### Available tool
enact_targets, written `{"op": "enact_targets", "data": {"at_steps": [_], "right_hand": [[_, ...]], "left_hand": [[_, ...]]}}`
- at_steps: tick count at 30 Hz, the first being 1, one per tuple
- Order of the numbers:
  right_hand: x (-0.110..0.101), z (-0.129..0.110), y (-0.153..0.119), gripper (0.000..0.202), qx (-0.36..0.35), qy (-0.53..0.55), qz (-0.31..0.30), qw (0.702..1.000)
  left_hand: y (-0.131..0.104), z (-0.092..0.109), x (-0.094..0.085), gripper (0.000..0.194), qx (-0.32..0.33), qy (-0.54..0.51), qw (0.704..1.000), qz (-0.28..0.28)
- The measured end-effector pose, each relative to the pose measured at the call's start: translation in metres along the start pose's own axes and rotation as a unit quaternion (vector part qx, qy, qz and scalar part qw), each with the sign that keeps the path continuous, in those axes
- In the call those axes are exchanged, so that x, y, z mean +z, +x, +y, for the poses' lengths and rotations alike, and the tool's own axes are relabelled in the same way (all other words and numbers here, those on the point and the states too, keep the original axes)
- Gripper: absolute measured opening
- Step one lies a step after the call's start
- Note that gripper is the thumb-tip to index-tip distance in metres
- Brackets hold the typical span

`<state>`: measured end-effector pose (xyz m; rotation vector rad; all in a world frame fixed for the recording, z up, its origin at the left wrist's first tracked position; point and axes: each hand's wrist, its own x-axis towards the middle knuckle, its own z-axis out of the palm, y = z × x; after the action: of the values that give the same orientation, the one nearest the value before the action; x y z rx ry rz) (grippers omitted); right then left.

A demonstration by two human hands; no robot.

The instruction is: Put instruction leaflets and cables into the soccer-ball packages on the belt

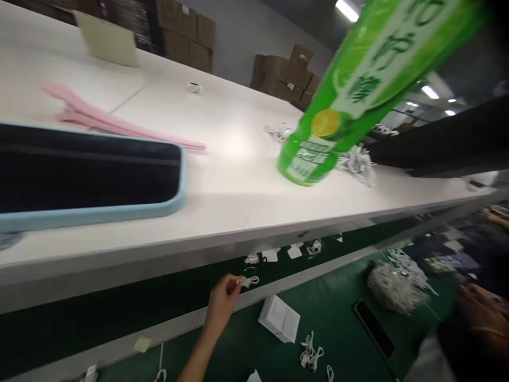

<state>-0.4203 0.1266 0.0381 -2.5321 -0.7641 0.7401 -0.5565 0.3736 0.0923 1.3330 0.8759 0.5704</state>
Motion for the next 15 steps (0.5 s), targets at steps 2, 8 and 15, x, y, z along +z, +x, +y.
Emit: {"op": "enact_targets", "data": {"at_steps": [2, 8, 15], "right_hand": [[-0.003, 0.002, 0.011, 0.063, 0.034, 0.015, 0.012, 0.999], [0.008, -0.010, 0.021, 0.057, 0.055, 0.132, 0.010, 0.990], [0.016, -0.025, 0.013, 0.033, 0.046, 0.203, -0.048, 0.977]], "left_hand": [[0.031, -0.001, 0.022, 0.027, -0.015, -0.081, 0.996, 0.019], [0.055, -0.004, 0.062, 0.048, -0.050, -0.197, 0.979, 0.024], [0.004, -0.014, 0.057, 0.057, -0.128, -0.298, 0.946, 0.001]]}}
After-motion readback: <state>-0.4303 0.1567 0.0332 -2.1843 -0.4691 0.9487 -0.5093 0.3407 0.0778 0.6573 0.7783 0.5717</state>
